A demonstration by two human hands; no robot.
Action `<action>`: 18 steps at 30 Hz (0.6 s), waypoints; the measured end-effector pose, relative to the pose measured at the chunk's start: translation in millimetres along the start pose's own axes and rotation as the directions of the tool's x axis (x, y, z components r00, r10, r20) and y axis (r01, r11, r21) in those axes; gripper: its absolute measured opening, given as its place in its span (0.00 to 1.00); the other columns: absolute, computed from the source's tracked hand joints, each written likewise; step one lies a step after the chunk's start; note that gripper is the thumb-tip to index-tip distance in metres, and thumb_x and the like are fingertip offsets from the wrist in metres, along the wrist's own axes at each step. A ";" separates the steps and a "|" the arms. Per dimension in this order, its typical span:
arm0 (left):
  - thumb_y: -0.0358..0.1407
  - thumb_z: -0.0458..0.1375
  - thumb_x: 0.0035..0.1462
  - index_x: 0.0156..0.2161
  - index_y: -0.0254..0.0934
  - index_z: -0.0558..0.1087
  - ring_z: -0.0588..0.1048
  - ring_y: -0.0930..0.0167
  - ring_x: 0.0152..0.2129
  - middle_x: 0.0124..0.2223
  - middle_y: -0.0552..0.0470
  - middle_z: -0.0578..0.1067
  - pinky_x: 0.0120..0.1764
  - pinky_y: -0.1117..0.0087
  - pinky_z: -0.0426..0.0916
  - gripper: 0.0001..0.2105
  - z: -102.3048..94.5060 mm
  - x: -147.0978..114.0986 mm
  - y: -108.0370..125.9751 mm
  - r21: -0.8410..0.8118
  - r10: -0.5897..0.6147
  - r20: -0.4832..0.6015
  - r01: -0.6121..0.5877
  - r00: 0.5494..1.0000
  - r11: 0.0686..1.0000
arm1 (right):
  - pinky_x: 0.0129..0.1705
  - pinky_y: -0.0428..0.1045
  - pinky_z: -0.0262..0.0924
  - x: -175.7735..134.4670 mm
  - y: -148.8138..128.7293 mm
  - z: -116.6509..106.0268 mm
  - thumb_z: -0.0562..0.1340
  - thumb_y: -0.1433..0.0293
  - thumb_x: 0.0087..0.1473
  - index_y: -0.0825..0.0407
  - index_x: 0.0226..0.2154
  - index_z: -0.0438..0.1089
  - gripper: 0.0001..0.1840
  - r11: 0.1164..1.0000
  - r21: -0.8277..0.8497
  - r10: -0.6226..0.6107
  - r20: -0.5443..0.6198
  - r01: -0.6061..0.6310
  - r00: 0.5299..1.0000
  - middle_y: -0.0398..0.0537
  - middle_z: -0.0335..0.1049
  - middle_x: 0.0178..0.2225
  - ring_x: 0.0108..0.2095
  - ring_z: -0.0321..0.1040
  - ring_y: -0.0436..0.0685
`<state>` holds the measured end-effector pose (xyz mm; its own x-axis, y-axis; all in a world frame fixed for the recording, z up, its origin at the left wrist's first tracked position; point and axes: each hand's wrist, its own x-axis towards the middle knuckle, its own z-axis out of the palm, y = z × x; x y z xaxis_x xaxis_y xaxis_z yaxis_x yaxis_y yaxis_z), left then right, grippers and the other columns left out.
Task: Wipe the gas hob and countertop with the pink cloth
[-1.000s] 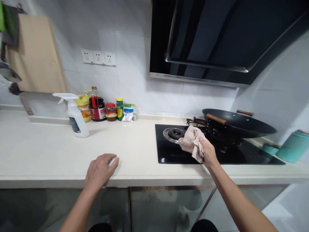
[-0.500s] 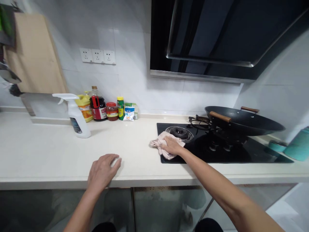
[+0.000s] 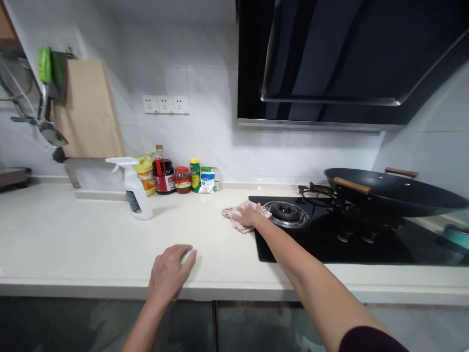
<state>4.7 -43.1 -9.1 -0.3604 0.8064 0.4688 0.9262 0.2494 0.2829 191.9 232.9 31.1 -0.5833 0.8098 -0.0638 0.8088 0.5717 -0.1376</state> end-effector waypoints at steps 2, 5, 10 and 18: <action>0.46 0.50 0.63 0.46 0.43 0.79 0.76 0.61 0.51 0.50 0.50 0.81 0.53 0.60 0.66 0.18 -1.1 -0.5 0.7 -0.007 -0.007 0.002 0.007 1.000 1.000 | 0.64 0.79 0.11 -7.5 -5.0 1.1 0.41 0.40 0.63 0.45 0.72 0.47 0.44 1.000 -0.012 0.008 -0.009 -0.008 1.000 0.55 0.46 0.72 0.73 0.31 0.75; 0.45 0.50 0.63 0.46 0.43 0.79 0.76 0.61 0.52 0.51 0.49 0.81 0.54 0.60 0.66 0.18 -3.8 -1.7 2.3 -0.007 -0.021 0.005 0.022 1.000 1.000 | 0.64 0.77 0.12 -35.9 -14.3 8.2 0.40 0.41 0.64 0.49 0.72 0.48 0.44 1.000 -0.021 0.002 -0.031 -0.002 1.000 0.61 0.46 0.72 0.73 0.32 0.75; 0.47 0.48 0.64 0.49 0.41 0.79 0.76 0.59 0.52 0.53 0.47 0.81 0.55 0.58 0.67 0.21 -6.4 -0.3 1.5 0.006 -0.034 0.030 0.033 0.999 0.999 | 0.66 0.73 0.11 -115.4 -27.9 27.0 0.41 0.43 0.65 0.52 0.71 0.51 0.43 0.995 -0.026 -0.093 -0.091 0.091 0.991 0.64 0.48 0.71 0.73 0.33 0.74; 0.49 0.48 0.63 0.47 0.41 0.81 0.79 0.58 0.48 0.51 0.46 0.82 0.52 0.59 0.71 0.22 -7.4 9.2 -6.9 0.031 -0.008 0.051 0.006 0.999 0.999 | 0.69 0.70 0.29 -211.4 -24.6 47.0 0.52 0.55 0.68 0.48 0.55 0.70 0.23 0.944 0.109 -0.237 -0.429 0.310 0.872 0.56 0.71 0.58 0.65 0.56 0.64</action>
<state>-5.8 -41.4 -0.5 -0.3615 0.8306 0.4236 0.9269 0.2710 0.2598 291.7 41.4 1.5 -0.6677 0.6269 0.4014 0.5747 0.7768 -0.2574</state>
